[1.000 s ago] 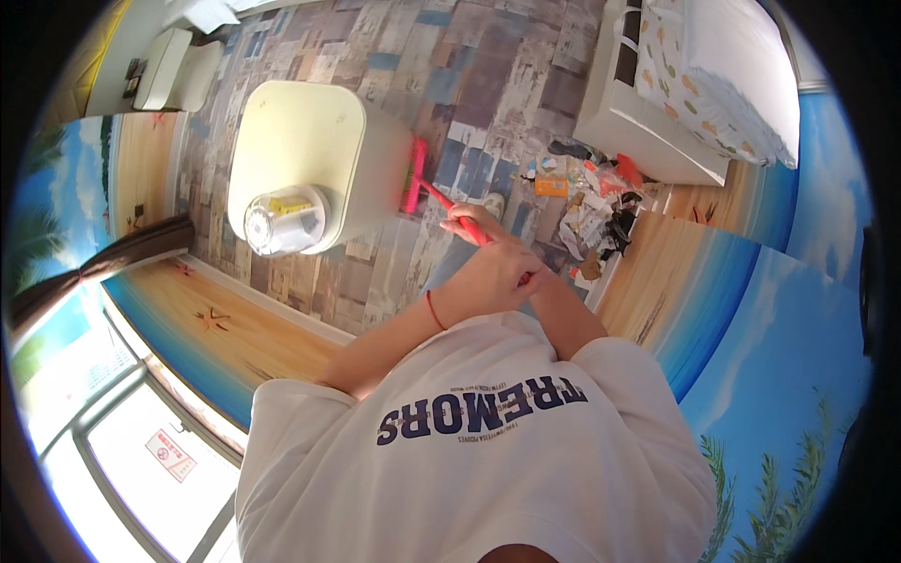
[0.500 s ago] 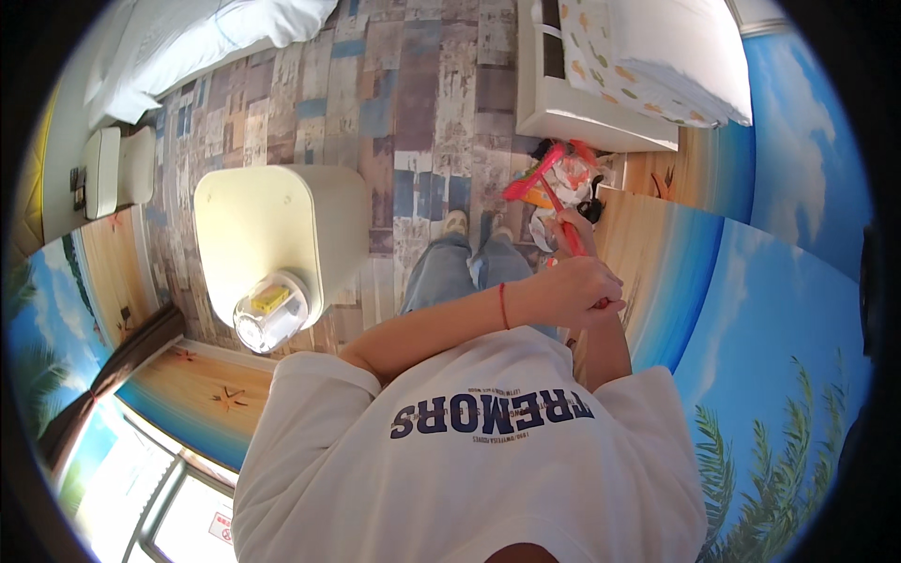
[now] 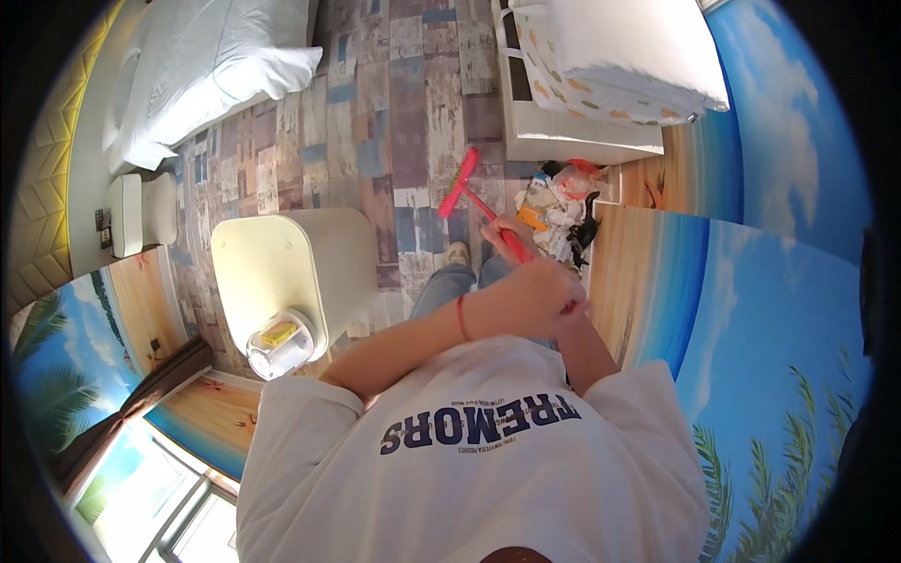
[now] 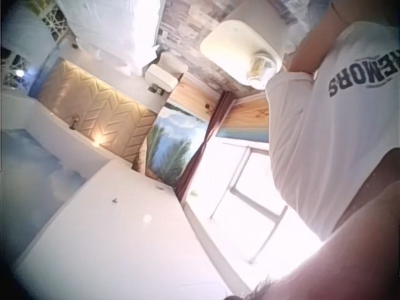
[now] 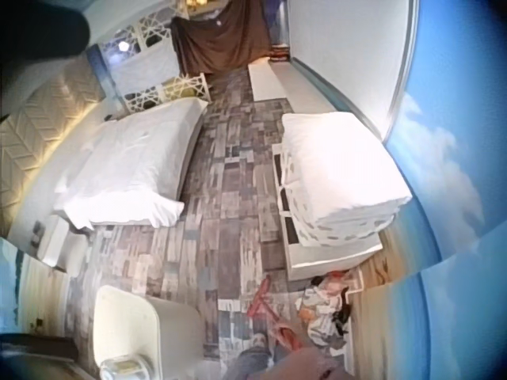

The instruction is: The person folds a white sheet on a bed and places it on a cabinet. Then the person sweeps the floor with a red broom, gathering debris into a pile near the center of the room.

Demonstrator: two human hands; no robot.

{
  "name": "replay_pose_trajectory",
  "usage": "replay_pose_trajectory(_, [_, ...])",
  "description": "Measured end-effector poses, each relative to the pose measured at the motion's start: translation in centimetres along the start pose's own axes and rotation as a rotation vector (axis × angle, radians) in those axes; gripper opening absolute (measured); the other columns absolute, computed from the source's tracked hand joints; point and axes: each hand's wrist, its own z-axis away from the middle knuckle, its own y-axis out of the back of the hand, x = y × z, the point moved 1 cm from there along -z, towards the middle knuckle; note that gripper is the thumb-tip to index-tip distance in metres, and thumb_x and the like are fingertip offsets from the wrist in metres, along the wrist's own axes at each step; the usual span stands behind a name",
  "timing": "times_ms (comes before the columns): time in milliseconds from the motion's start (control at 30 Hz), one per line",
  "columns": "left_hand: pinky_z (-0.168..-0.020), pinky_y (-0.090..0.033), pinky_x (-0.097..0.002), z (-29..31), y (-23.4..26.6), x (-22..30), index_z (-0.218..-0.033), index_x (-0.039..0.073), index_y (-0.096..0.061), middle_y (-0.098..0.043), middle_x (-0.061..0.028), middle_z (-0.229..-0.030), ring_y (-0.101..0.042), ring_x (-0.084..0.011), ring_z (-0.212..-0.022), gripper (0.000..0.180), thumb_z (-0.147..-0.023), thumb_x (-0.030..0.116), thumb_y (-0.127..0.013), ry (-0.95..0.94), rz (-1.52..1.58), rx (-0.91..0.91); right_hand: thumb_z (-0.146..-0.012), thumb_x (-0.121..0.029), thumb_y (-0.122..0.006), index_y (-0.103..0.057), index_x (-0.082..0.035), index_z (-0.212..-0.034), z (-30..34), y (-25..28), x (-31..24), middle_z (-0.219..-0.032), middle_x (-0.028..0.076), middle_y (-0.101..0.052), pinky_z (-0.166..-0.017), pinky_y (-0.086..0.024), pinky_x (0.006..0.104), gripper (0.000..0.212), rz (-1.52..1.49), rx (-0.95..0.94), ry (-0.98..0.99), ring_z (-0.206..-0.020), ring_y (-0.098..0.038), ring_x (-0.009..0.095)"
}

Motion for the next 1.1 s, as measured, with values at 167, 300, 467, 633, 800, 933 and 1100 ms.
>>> replay_pose_trajectory(167, [-0.054,-0.042,-0.0413,-5.6,-4.1,-3.8,-0.059,-0.003,-0.053,-0.051,-0.0175,-0.055,-0.053,-0.0342,-0.052,0.028,-0.081,0.014,-0.061,-0.075,0.07,-0.048,-0.084,-0.008,-0.071,-0.052,-0.003,-0.077,2.2,5.7,2.3,-0.067,0.003,-0.049,-0.059,-0.04,0.0268,0.021,0.154,0.152,-0.173,-0.064,-0.047,0.011])
replay_pose_trajectory(300, [-0.052,-0.04,-0.0392,-9.3,-5.4,-1.3,-0.058,-0.004,-0.051,-0.048,-0.0174,-0.052,-0.051,-0.0331,-0.049,0.03,-0.082,0.012,-0.06,-0.137,0.144,-0.107,-0.085,-0.009,-0.07,-0.051,-0.003,-0.076,3.3,11.6,0.5,-0.067,0.002,-0.048,-0.059,-0.039,0.0261,0.022,0.228,0.279,-0.182,-0.064,-0.045,0.01])
replay_pose_trajectory(467, [-0.051,-0.04,-0.039,-11.0,-5.6,2.7,-0.055,-0.003,-0.051,-0.047,-0.0168,-0.052,-0.051,-0.0316,-0.049,0.032,-0.081,0.013,-0.062,-0.21,0.193,-0.161,-0.087,-0.011,-0.069,-0.051,-0.003,-0.075,3.6,14.0,-2.0,-0.066,0.0,-0.047,-0.058,-0.038,0.0252,0.023,0.197,0.485,-0.201,-0.063,-0.043,0.009])
replay_pose_trajectory(633, [-0.048,-0.037,-0.037,-9.9,-4.1,6.3,-0.052,0.002,-0.046,-0.044,-0.0106,-0.05,-0.048,-0.0266,-0.047,0.038,-0.081,0.015,-0.066,-0.315,0.322,-0.165,-0.089,-0.015,-0.067,-0.05,-0.003,-0.074,2.3,10.9,-5.7,-0.063,0.0,-0.044,-0.057,-0.036,0.0247,0.026,0.044,0.667,-0.265,-0.062,-0.04,0.008])
replay_pose_trajectory(800, [-0.044,-0.033,-0.0344,-8.1,-1.3,4.9,-0.054,0.006,-0.045,-0.045,-0.0053,-0.052,-0.048,-0.0235,-0.045,0.039,-0.079,0.017,-0.072,-0.24,0.353,0.025,-0.087,-0.008,-0.066,-0.055,-0.004,-0.076,0.9,6.0,-3.4,-0.072,0.001,-0.055,-0.064,-0.041,0.0237,0.017,-0.041,0.567,-0.238,-0.068,-0.05,0.009])
replay_pose_trajectory(933, [-0.043,-0.032,-0.034,-6.5,3.4,2.3,-0.056,0.007,-0.047,-0.045,-0.005,-0.053,-0.047,-0.0229,-0.045,0.036,-0.078,0.017,-0.074,-0.252,0.252,-0.001,-0.083,-0.007,-0.07,-0.055,-0.004,-0.078,-2.9,2.8,-2.2,-0.077,0.004,-0.061,-0.068,-0.046,0.0243,0.016,-0.03,0.214,-0.195,-0.07,-0.055,0.012])
replay_pose_trajectory(1100, [-0.044,-0.033,-0.0353,-5.7,11.9,-2.8,-0.059,0.007,-0.049,-0.045,-0.0044,-0.054,-0.048,-0.0234,-0.047,0.032,-0.078,0.014,-0.073,-0.248,0.164,0.097,-0.086,-0.006,-0.067,-0.05,-0.005,-0.073,-13.8,-4.7,-2.3,-0.074,0.003,-0.056,-0.066,-0.044,0.023,0.022,-0.018,0.193,-0.276,-0.066,-0.053,0.011])
